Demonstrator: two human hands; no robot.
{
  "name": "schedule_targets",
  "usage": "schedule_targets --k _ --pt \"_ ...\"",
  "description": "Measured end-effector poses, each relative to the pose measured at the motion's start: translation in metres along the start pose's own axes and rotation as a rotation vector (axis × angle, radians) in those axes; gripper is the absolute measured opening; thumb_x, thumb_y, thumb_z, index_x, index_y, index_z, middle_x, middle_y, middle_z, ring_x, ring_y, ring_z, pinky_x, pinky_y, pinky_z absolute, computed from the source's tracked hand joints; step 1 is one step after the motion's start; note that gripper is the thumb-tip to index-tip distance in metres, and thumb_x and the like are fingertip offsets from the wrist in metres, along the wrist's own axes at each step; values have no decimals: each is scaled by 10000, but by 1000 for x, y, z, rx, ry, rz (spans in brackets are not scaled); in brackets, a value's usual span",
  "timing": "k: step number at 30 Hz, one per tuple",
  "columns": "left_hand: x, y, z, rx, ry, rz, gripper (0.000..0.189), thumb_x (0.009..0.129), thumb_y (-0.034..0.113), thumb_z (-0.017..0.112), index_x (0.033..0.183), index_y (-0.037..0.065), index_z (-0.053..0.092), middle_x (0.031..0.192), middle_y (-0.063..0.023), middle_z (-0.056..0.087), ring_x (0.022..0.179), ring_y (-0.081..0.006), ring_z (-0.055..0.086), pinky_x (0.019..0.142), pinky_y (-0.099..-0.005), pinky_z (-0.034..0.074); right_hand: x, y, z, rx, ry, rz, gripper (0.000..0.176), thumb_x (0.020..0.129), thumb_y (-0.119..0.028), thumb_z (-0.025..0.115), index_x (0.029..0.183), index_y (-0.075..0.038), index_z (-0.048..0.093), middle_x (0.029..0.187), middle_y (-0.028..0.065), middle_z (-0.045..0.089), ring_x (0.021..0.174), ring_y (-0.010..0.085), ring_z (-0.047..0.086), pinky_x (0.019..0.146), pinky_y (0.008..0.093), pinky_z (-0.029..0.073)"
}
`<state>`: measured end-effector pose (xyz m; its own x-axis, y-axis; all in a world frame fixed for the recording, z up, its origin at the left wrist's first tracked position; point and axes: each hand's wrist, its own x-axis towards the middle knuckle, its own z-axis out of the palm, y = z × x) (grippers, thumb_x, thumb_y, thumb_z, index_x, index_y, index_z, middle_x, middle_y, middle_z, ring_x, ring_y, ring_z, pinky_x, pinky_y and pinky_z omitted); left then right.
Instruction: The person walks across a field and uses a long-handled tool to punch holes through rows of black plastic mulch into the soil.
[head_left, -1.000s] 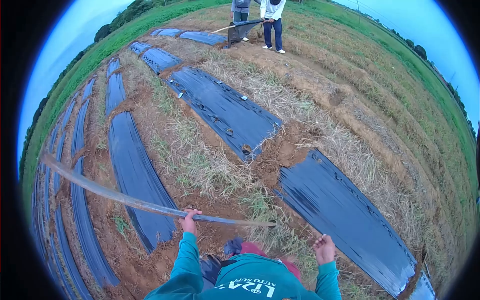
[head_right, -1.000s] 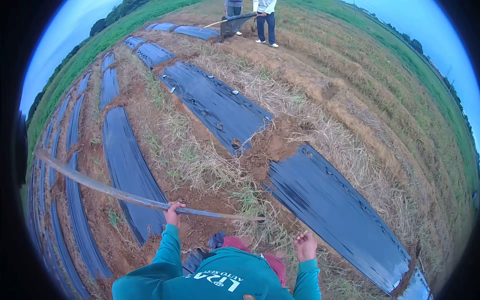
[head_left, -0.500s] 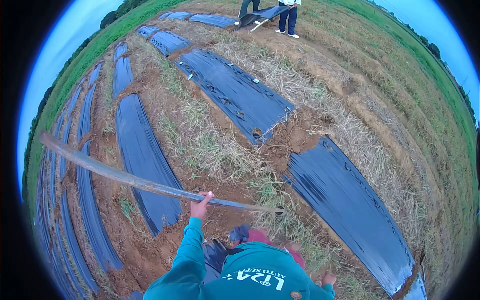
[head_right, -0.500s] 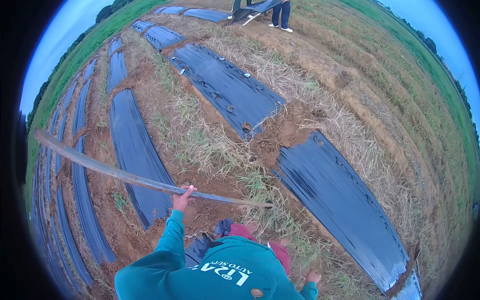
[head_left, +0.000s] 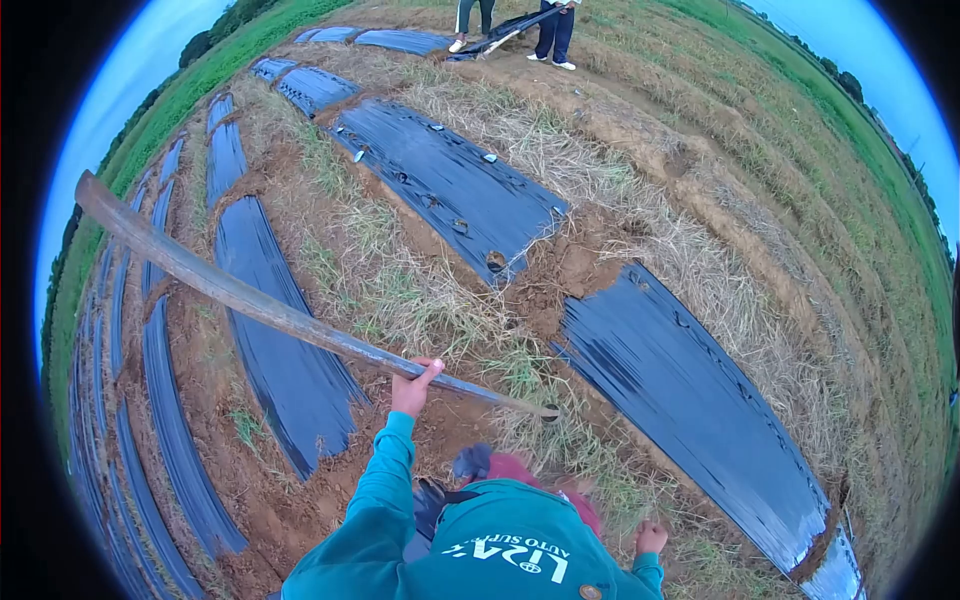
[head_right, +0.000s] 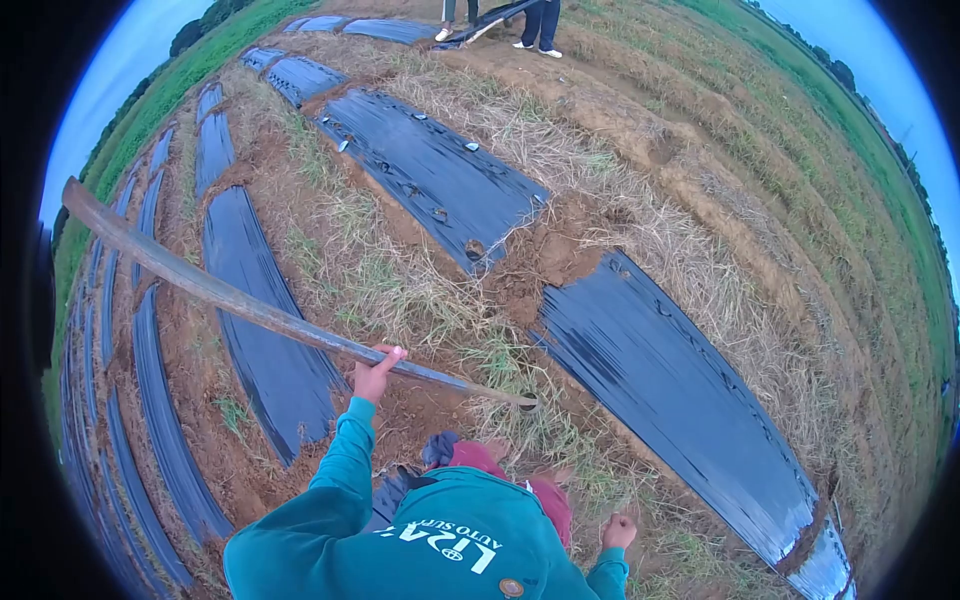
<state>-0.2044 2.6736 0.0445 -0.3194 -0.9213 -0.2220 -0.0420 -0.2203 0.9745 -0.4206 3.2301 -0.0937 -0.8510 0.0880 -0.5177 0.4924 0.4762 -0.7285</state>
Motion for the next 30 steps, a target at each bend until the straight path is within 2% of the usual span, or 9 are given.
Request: schedule_targets --k 8,12,16,17,20,21,23,27,30 --pt "13 -2 18 132 -97 99 161 768 175 683 777 31 614 699 -11 584 663 -94 517 607 -253 412 -24 89 -48 135 184 386 157 758 -72 529 624 5 498 513 86 479 383 195 466 317 316 338" --pt "6 26 40 201 -311 151 155 780 169 668 838 36 611 847 -24 601 782 -107 534 691 -259 433 -30 81 -43 25 190 239 202 754 -85 583 588 14 522 507 89 517 420 166 503 363 318 384" --pt "-4 38 95 81 -528 260 123 812 150 621 865 39 609 971 -52 602 869 -159 551 795 -297 434 -49 23 -36 -163 215 41 285 803 -186 550 607 20 557 504 61 543 461 137 512 459 284 387" --pt "-5 32 114 0 -553 296 118 829 146 599 813 30 584 858 -65 592 777 -170 547 758 -318 440 -44 28 -39 -135 228 11 289 817 -190 551 625 26 550 499 58 533 453 131 504 462 282 386" --pt "7 8 154 -292 -628 107 163 841 143 585 737 28 536 704 -59 534 655 -152 506 686 -314 437 -52 -3 -39 -70 229 61 274 822 -197 567 655 20 550 513 48 529 461 113 504 455 270 393" --pt "3 24 181 -272 -537 98 219 851 140 570 678 38 482 601 -33 451 575 -131 444 615 -302 414 -50 0 -43 -120 221 34 265 822 -197 572 657 8 555 528 46 530 460 108 505 440 264 395" --pt "8 52 221 -205 -629 145 323 891 220 513 629 66 405 572 -34 419 557 -156 422 667 -341 391 -64 19 -59 -178 210 51 247 819 -191 575 666 1 565 550 47 538 466 105 511 434 257 403" --pt "-1 156 291 -194 -829 380 360 909 227 471 597 84 361 506 -12 355 503 -136 373 617 -322 357 -51 76 -79 -224 192 86 190 800 -159 574 698 1 586 578 51 558 489 115 530 451 263 423" --pt "-19 228 323 -149 -836 451 323 895 152 434 589 102 346 493 2 326 490 -117 340 633 -312 345 -54 84 -96 159 162 428 150 797 -154 570 741 -17 594 591 44 558 492 130 536 439 271 431"
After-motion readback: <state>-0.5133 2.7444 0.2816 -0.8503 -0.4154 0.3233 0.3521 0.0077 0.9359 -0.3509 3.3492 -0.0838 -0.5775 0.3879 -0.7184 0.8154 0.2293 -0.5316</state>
